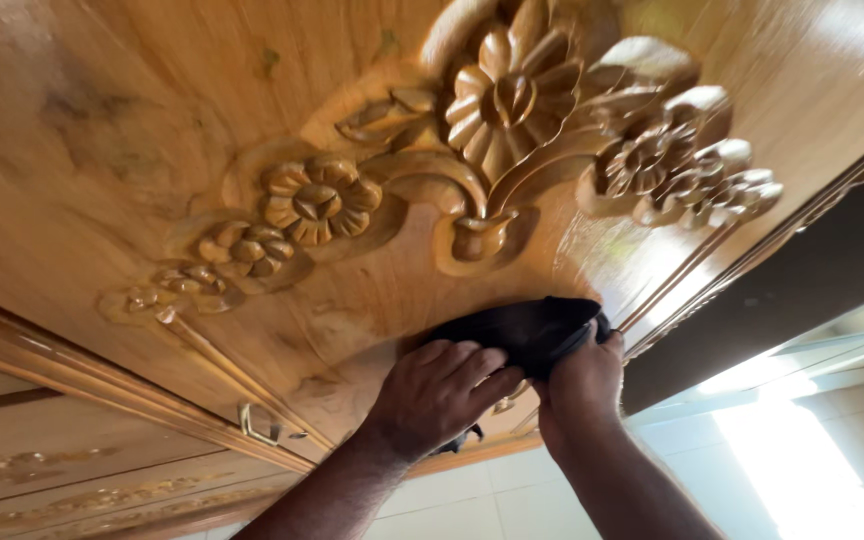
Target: The person wipes the surface of a wooden wardrobe with a black cloth. They clean the carved floral details and the flat panels of the wardrobe doors.
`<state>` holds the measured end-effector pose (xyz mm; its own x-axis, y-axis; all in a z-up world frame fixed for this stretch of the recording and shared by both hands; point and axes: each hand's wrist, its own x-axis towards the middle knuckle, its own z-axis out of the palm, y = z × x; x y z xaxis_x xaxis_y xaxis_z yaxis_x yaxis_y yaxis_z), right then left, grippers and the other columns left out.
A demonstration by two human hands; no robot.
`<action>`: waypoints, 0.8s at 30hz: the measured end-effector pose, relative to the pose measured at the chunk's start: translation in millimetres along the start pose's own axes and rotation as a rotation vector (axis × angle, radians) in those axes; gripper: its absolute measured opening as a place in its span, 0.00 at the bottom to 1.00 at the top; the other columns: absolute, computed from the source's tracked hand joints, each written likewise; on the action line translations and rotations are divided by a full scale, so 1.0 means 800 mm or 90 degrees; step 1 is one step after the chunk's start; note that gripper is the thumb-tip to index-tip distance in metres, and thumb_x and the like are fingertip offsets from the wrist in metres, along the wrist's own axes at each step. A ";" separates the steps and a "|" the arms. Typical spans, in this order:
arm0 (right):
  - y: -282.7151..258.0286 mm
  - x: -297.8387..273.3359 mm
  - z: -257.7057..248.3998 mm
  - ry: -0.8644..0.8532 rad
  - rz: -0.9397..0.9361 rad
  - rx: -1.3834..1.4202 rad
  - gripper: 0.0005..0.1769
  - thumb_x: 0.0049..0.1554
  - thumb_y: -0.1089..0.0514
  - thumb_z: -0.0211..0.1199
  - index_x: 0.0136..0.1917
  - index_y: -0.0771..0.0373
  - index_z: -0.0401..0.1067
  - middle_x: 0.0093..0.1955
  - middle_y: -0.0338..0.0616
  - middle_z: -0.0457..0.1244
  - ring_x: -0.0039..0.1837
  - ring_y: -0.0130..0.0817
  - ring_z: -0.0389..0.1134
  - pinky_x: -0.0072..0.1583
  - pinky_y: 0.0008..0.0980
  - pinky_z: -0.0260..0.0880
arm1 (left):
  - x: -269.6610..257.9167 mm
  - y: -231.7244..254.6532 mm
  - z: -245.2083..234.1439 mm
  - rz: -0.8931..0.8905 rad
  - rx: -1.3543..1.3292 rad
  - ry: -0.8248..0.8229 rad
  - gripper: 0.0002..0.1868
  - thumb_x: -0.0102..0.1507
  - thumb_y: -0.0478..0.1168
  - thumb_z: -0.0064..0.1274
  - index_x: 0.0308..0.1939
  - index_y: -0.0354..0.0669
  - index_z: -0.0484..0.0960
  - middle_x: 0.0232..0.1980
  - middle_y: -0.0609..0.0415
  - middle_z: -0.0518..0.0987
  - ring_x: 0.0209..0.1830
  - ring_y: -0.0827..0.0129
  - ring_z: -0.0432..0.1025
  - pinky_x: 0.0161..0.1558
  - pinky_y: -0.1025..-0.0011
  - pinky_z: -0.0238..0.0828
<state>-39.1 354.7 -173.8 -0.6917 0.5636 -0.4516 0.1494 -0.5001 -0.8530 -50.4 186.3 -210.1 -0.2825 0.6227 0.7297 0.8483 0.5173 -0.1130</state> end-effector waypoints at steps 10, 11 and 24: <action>-0.004 0.021 -0.004 -0.012 0.053 0.016 0.25 0.63 0.50 0.55 0.70 0.51 0.52 0.58 0.48 0.63 0.49 0.41 0.69 0.40 0.41 0.66 | -0.003 0.025 -0.002 -0.220 -0.039 -0.026 0.14 0.60 0.39 0.63 0.50 0.57 0.87 0.43 0.62 0.76 0.40 0.69 0.72 0.43 0.65 0.70; -0.004 0.021 0.000 -0.003 0.067 0.016 0.25 0.64 0.49 0.54 0.71 0.50 0.52 0.58 0.48 0.63 0.48 0.42 0.68 0.38 0.41 0.62 | -0.008 0.033 -0.003 -0.276 -0.065 -0.050 0.16 0.59 0.36 0.62 0.51 0.55 0.87 0.42 0.59 0.77 0.40 0.68 0.73 0.42 0.66 0.71; -0.046 -0.022 -0.004 -0.295 0.024 0.171 0.17 0.65 0.54 0.46 0.62 0.60 0.69 0.52 0.46 0.68 0.53 0.40 0.71 0.57 0.42 0.76 | 0.019 0.041 0.020 -1.169 -1.179 0.375 0.13 0.66 0.44 0.43 0.38 0.37 0.76 0.36 0.50 0.79 0.39 0.59 0.77 0.47 0.62 0.79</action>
<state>-30.3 365.4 -135.4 -0.9379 0.2223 -0.2663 0.0371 -0.6991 -0.7141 -34.1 222.2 -213.4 -0.8709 0.1697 -0.4612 -0.4167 -0.7525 0.5100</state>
